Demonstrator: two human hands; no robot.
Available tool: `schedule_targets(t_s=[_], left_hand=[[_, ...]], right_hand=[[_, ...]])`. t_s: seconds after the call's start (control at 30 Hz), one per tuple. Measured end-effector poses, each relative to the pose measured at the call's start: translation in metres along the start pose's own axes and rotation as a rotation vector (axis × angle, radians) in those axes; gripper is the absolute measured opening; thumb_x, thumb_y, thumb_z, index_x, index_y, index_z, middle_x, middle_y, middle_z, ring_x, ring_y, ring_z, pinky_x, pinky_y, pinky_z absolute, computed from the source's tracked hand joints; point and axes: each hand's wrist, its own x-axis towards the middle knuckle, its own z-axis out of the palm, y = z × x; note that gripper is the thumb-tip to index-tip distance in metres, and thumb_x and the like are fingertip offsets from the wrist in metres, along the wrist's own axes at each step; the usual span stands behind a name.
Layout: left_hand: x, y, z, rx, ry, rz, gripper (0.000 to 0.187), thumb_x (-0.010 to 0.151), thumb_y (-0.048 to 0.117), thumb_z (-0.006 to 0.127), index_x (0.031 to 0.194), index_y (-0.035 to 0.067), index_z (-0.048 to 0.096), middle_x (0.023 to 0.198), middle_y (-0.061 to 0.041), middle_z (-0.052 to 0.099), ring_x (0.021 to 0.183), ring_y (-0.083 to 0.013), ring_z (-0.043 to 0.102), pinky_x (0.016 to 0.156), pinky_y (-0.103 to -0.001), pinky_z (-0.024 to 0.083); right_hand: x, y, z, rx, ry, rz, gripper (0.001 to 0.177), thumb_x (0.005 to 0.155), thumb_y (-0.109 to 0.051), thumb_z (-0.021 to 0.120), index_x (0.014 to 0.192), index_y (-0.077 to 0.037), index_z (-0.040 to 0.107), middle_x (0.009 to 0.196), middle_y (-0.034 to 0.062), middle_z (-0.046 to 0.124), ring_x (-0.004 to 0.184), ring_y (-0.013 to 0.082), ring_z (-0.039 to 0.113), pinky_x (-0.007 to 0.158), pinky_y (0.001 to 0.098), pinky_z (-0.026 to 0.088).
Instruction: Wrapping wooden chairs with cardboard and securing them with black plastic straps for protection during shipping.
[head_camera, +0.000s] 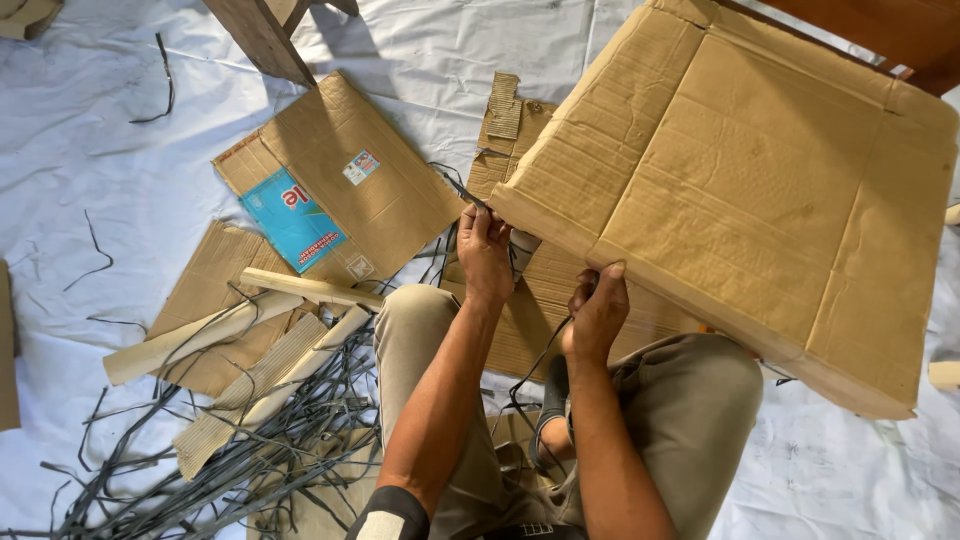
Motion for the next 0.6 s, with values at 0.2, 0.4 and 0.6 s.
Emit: schedule_targets(t_s=[0.2,0.4,0.6], left_hand=[[-0.017,0.001,0.017,0.022,0.147,0.009,0.005,0.100,0.022,0.066,0.100,0.019,0.062,0.076,0.004,0.064,0.074,-0.0077,0.063,0.084,-0.028,0.049],[-0.037,0.001,0.026,0.037,0.218,0.062,0.009,0.105,0.021,0.059,0.097,0.019,0.059,0.076,0.005,0.055,0.072,-0.0062,0.056,0.082,-0.026,0.047],[-0.079,0.014,0.016,0.257,0.135,0.129,0.021,0.112,0.024,0.049,0.094,0.016,0.055,0.077,0.004,0.050,0.075,-0.0094,0.060,0.083,-0.026,0.049]], right_hand=[[-0.006,-0.003,-0.010,-0.094,-0.056,0.037,0.041,0.110,-0.043,0.048,0.105,-0.010,0.071,0.073,0.0010,0.059,0.046,0.0035,0.040,0.039,0.0156,0.025],[-0.010,0.015,-0.045,-0.220,-0.086,-0.012,0.018,0.101,-0.024,0.070,0.114,-0.011,0.071,0.069,0.0013,0.056,0.048,0.0018,0.040,0.042,0.0160,0.029],[0.014,0.051,-0.099,-0.419,-0.131,-0.016,0.017,0.098,-0.025,0.074,0.110,-0.012,0.075,0.062,0.0006,0.054,0.053,0.0045,0.042,0.046,0.0176,0.032]])
